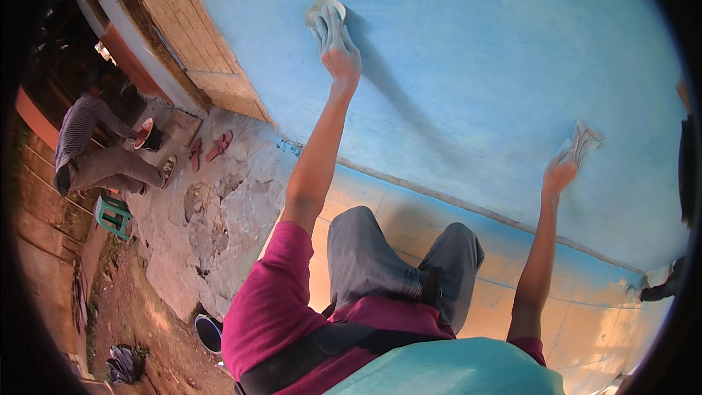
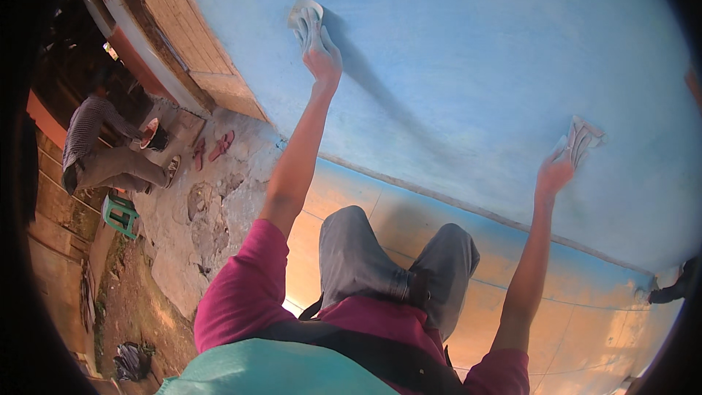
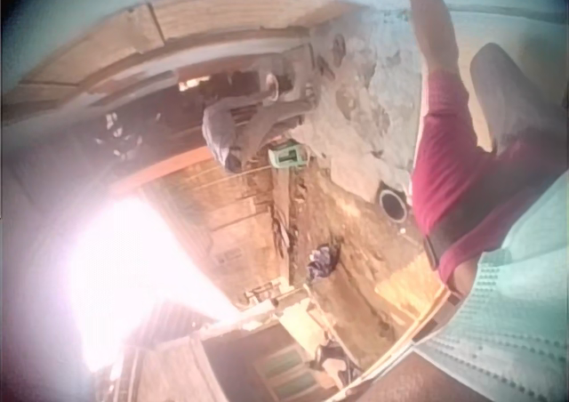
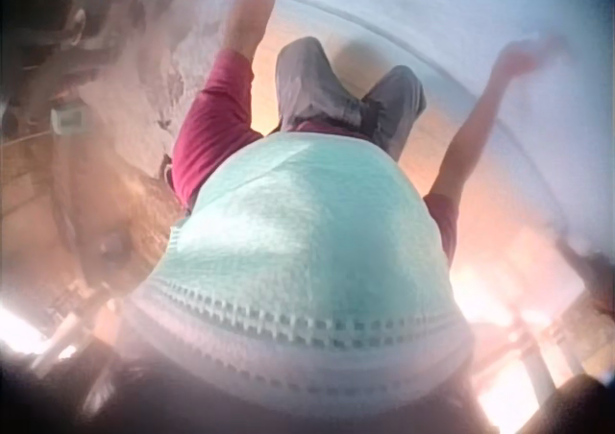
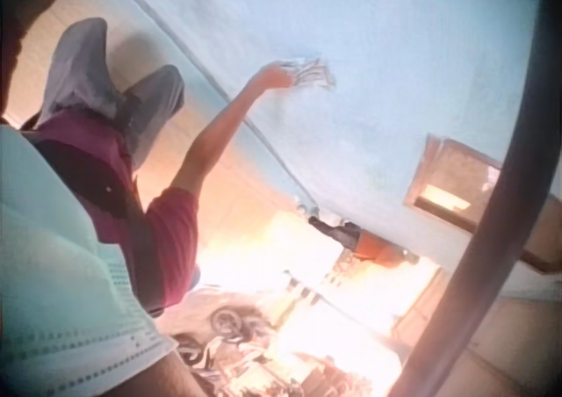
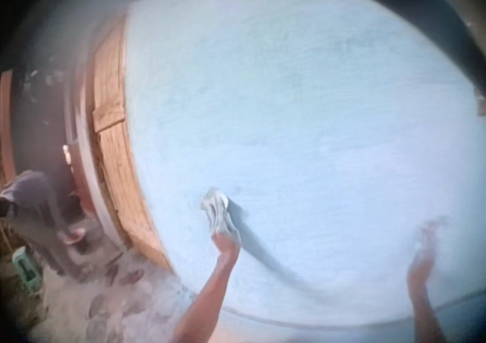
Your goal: The person wipes a light blue wall with cloths held in both hands, moving in broad strokes across the surface. The person occasionally shifts position and reaches toward the upper wall and window frame while continuing to wipe.
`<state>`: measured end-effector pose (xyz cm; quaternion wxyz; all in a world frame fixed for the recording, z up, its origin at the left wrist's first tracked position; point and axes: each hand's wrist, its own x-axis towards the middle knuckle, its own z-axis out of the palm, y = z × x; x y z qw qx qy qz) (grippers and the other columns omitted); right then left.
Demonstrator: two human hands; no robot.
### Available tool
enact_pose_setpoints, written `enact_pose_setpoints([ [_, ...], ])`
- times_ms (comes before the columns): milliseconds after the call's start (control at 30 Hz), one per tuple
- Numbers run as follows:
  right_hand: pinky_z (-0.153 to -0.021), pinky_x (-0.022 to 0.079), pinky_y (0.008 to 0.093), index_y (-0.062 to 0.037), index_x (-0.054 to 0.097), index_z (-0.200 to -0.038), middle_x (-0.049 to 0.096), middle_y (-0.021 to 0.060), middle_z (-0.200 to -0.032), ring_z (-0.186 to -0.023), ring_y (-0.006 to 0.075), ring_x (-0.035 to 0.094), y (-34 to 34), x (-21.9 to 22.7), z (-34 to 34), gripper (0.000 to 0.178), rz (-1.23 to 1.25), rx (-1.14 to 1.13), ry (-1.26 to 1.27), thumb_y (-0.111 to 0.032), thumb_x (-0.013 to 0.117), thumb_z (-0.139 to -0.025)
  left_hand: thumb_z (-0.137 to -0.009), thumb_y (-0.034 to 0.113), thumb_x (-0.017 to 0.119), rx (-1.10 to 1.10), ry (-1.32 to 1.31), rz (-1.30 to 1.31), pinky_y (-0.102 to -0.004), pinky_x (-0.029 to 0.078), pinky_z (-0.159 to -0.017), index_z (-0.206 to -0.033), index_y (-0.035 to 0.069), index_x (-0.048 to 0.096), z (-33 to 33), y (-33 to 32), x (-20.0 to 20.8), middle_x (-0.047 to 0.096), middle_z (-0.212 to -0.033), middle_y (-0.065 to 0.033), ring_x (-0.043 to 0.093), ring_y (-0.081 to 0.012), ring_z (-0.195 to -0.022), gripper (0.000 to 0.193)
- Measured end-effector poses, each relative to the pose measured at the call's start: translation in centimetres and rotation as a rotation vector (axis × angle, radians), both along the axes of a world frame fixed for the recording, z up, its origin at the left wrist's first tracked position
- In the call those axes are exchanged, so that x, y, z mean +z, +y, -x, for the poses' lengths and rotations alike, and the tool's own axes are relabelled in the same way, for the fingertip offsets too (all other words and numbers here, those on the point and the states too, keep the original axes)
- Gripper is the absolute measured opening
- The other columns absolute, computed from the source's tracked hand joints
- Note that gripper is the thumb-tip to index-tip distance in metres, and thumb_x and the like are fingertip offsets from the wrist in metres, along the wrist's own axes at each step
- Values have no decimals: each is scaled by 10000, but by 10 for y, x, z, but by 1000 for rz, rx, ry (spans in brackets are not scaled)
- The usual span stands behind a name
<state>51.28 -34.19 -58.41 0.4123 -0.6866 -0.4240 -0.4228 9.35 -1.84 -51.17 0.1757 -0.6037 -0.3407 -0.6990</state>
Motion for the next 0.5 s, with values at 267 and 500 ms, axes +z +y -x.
enact_pose_setpoints([
  [267,-1219,232,540,-101,476,-1511,415,140,-1591,-1499,343,329,-9,1,-6,454,111,-42,-4,-96,464,-1057,-945,4,612,-153,197,-144,-566,389,-1138,-1410,78,601,-59,-40,33,583,-1457,-79,479,-413,-1384,471],
  [500,-1212,250,546,-96,477,-1509,444,134,-1570,-1485,349,350,-1,9,7,460,41,5,16,-86,471,-1049,-1013,84,549,158,-28,97,-569,355,-1158,-1404,17,584,49,27,6,548,-1484,-129,456,-459,-1386,399],
])
